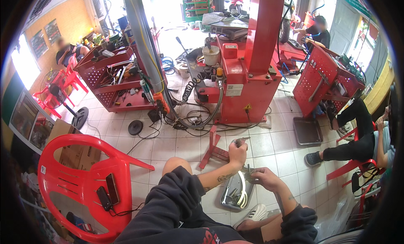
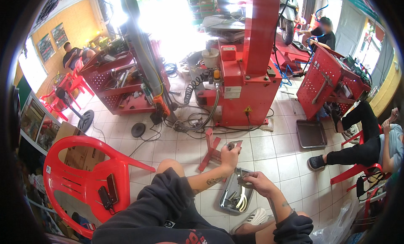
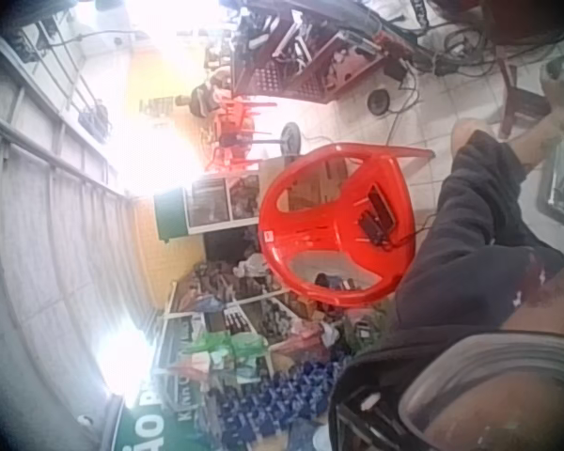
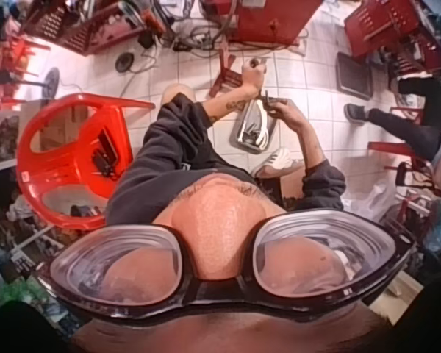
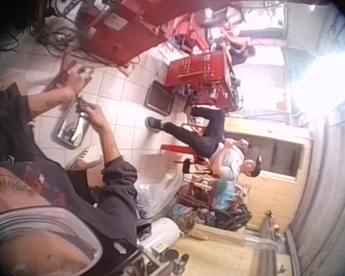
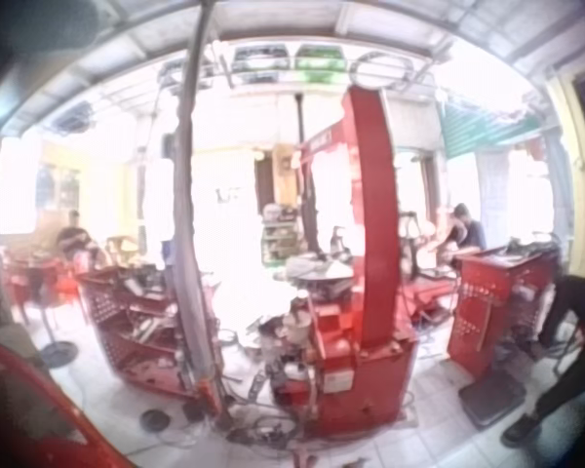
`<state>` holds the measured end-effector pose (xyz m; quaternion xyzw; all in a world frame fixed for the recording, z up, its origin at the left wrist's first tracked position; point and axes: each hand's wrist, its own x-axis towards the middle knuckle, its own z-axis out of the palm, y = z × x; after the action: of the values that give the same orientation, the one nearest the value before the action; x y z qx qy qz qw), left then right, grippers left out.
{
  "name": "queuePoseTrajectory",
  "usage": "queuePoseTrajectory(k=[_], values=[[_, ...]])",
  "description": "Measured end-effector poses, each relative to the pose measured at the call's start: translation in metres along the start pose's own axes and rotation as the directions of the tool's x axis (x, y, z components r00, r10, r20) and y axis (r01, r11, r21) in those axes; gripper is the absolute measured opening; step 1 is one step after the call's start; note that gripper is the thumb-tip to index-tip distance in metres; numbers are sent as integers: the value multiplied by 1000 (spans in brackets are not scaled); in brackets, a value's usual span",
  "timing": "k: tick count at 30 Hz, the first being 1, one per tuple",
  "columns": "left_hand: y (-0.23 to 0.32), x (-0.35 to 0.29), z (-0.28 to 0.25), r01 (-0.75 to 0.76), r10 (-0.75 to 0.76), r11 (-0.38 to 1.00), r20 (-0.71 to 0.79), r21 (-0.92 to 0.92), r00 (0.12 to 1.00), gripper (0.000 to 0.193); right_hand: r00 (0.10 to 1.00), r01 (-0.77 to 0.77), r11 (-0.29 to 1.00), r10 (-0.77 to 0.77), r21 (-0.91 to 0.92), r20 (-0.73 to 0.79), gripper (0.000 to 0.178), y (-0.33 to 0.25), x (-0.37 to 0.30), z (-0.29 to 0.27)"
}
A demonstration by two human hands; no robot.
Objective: The person sits on a low stool in a workshop and assembles a small metal bracket. They use a screwdriver to tighten screws into the bracket, handling the parts and tools with both hands. The person occasionally pauses to inspect the assembly or adjust their grip on the components.
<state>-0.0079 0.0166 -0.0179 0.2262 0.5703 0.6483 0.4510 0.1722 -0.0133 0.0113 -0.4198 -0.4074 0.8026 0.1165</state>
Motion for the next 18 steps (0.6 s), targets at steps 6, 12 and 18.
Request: queuePoseTrajectory(k=[6,12,18], values=[[0,-4,1,-19,19,1000,-15,13,1000,9,999,-10,995,5,-101,-50,17,-1,-3,14],[-3,1,0,-4,4,1000,-1,4,1000,9,1000,15,997,-16,-71,-16,15,-2,-1,3],[-8,1,0,-15,15,1000,2,-11,1000,8,1000,-8,989,6,-145,-11,16,0,1,2]])
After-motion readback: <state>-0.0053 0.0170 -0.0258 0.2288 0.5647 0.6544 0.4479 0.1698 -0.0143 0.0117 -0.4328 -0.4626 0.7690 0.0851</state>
